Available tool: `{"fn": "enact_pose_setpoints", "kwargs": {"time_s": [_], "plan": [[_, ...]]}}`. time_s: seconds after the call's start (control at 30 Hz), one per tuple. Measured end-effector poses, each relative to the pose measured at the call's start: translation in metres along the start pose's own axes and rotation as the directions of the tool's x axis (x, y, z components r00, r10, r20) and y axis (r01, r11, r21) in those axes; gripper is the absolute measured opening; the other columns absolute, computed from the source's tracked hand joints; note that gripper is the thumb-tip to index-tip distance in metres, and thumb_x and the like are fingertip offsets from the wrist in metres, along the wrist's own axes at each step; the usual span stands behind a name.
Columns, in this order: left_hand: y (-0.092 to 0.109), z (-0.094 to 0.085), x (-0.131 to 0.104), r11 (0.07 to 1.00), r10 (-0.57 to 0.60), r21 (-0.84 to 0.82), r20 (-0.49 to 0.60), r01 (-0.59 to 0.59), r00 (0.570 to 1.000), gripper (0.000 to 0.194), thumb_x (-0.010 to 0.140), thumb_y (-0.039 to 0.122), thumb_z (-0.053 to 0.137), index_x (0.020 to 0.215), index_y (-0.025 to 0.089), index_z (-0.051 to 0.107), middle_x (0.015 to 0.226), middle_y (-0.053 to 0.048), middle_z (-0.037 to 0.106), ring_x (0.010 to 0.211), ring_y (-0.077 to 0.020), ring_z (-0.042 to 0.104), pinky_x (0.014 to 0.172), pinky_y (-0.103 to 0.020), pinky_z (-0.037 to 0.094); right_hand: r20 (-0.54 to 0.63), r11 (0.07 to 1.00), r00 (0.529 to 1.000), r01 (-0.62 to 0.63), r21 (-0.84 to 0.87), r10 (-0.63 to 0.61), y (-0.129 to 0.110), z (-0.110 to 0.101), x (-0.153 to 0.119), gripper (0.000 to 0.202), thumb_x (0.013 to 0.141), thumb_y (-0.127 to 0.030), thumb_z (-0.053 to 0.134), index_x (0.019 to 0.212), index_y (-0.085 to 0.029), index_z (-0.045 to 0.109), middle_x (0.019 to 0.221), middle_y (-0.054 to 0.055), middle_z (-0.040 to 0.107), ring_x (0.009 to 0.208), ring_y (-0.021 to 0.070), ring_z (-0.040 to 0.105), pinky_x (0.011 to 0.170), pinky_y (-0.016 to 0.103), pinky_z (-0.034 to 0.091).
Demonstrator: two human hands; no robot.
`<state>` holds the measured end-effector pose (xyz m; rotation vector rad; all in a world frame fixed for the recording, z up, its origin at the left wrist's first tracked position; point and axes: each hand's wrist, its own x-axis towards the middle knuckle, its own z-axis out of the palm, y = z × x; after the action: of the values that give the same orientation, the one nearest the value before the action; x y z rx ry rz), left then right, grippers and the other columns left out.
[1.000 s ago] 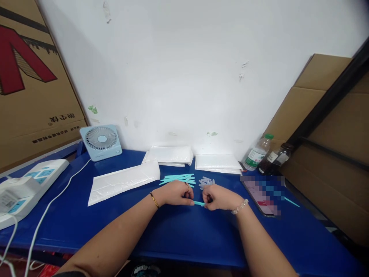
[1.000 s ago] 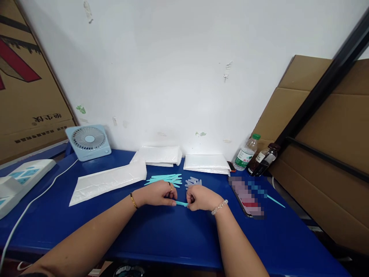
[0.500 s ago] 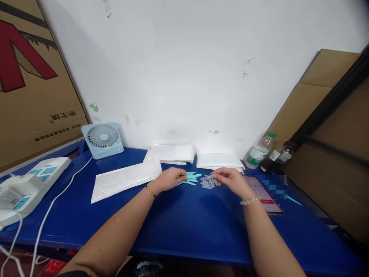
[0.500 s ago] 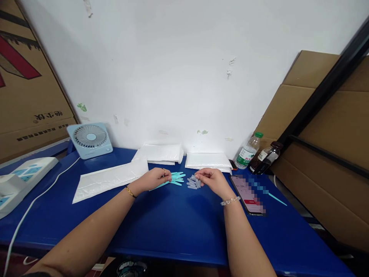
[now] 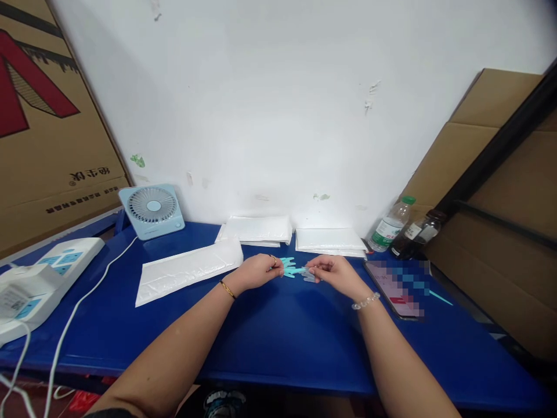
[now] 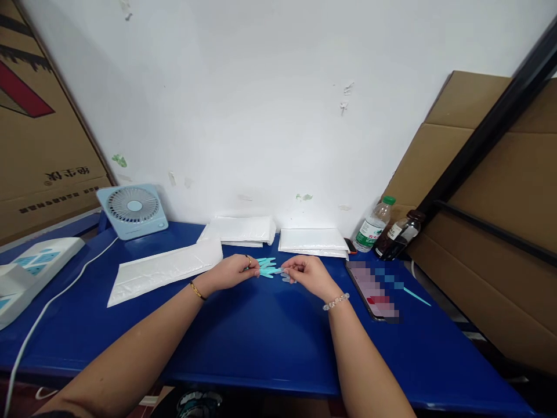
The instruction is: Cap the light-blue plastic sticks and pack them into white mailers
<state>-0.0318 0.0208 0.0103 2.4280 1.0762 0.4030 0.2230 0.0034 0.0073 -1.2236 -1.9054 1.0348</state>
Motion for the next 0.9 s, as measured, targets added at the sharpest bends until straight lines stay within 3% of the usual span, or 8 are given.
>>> {"fn": "enact_pose_setpoints", "kwargs": {"time_s": [0.13, 0.27, 0.33, 0.43, 0.5, 0.6, 0.73, 0.9], "plan": [[0.006, 0.008, 0.0, 0.999, 0.02, 0.036, 0.057, -0.022, 0.998, 0.027, 0.088, 0.036, 0.045, 0.083, 0.02, 0.067, 0.076, 0.0, 0.065, 0.067, -0.0124, 0.053, 0.057, -0.021, 0.032, 0.155, 0.999, 0.987, -0.045, 0.006, 0.044, -0.003, 0.008, -0.001, 0.028, 0.075, -0.039, 0.065, 0.089, -0.014, 0.068, 0.061, 0.002, 0.065, 0.056, 0.0142, 0.062, 0.055, 0.024, 0.047], [0.01, 0.013, -0.002, 0.999, 0.046, 0.017, 0.199, -0.05, 0.979, 0.024, 0.083, 0.041, 0.054, 0.084, 0.022, 0.069, 0.074, 0.001, 0.066, 0.065, -0.0122, 0.055, 0.057, -0.021, 0.033, 0.368, 0.992, 0.921, -0.11, -0.066, 0.127, 0.001, 0.006, -0.003, 0.025, 0.07, -0.038, 0.068, 0.082, -0.016, 0.069, 0.063, 0.002, 0.065, 0.054, 0.0154, 0.064, 0.053, 0.024, 0.048], [0.008, 0.012, -0.002, 0.998, 0.02, 0.054, 0.142, -0.028, 0.99, 0.027, 0.08, 0.046, 0.056, 0.084, 0.022, 0.067, 0.077, 0.0, 0.066, 0.067, -0.0131, 0.056, 0.057, -0.022, 0.034, 0.332, 0.986, 0.933, -0.096, -0.137, 0.138, 0.008, 0.001, -0.002, 0.023, 0.072, -0.036, 0.066, 0.083, -0.016, 0.068, 0.064, 0.001, 0.065, 0.051, 0.014, 0.061, 0.052, 0.024, 0.047], [0.001, 0.008, -0.001, 0.969, -0.099, 0.221, -0.058, 0.109, 0.993, 0.027, 0.076, 0.045, 0.06, 0.087, 0.021, 0.064, 0.086, -0.002, 0.064, 0.074, -0.0159, 0.058, 0.058, -0.024, 0.035, 0.116, 0.947, 0.99, -0.043, -0.318, 0.084, 0.02, -0.008, 0.001, 0.013, 0.074, -0.027, 0.062, 0.079, -0.017, 0.067, 0.069, 0.002, 0.065, 0.054, 0.013, 0.059, 0.055, 0.024, 0.044], [-0.004, 0.006, -0.001, 0.935, -0.164, 0.301, -0.098, 0.187, 0.982, 0.024, 0.075, 0.041, 0.061, 0.087, 0.021, 0.063, 0.09, -0.003, 0.064, 0.075, -0.0169, 0.058, 0.058, -0.024, 0.035, 0.036, 0.896, 0.999, -0.006, -0.444, 0.024, 0.025, -0.009, 0.003, 0.007, 0.071, -0.021, 0.062, 0.075, -0.017, 0.066, 0.073, 0.003, 0.064, 0.063, 0.0144, 0.059, 0.059, 0.025, 0.043], [-0.007, 0.008, 0.0, 0.913, -0.202, 0.347, -0.067, 0.213, 0.977, 0.017, 0.077, 0.036, 0.059, 0.083, 0.02, 0.062, 0.087, -0.003, 0.064, 0.072, -0.0166, 0.058, 0.057, -0.025, 0.035, 0.07, 0.844, 0.997, 0.051, -0.534, -0.016, 0.026, -0.004, 0.006, 0.005, 0.07, -0.016, 0.062, 0.073, -0.018, 0.065, 0.081, 0.003, 0.062, 0.069, 0.0146, 0.058, 0.063, 0.025, 0.042], [-0.006, 0.011, 0.001, 0.917, -0.16, 0.357, -0.08, 0.178, 0.984, 0.012, 0.077, 0.031, 0.056, 0.08, 0.021, 0.062, 0.083, -0.002, 0.065, 0.072, -0.0169, 0.058, 0.059, -0.025, 0.035, 0.11, 0.821, 0.994, 0.088, -0.564, -0.031, 0.019, 0.006, 0.005, 0.005, 0.072, -0.014, 0.058, 0.073, -0.017, 0.062, 0.08, 0.004, 0.059, 0.067, 0.0134, 0.055, 0.062, 0.024, 0.041], [-0.007, 0.007, -0.001, 0.968, -0.154, 0.176, -0.144, 0.179, 0.978, 0.014, 0.081, 0.029, 0.048, 0.083, 0.021, 0.059, 0.077, -0.002, 0.064, 0.067, -0.0154, 0.056, 0.055, -0.024, 0.033, 0.04, 0.885, 0.997, 0.075, -0.459, -0.064, 0.015, 0.001, 0.004, 0.007, 0.079, -0.022, 0.053, 0.079, -0.019, 0.059, 0.069, 0.001, 0.058, 0.059, 0.0119, 0.051, 0.057, 0.023, 0.039]]}}
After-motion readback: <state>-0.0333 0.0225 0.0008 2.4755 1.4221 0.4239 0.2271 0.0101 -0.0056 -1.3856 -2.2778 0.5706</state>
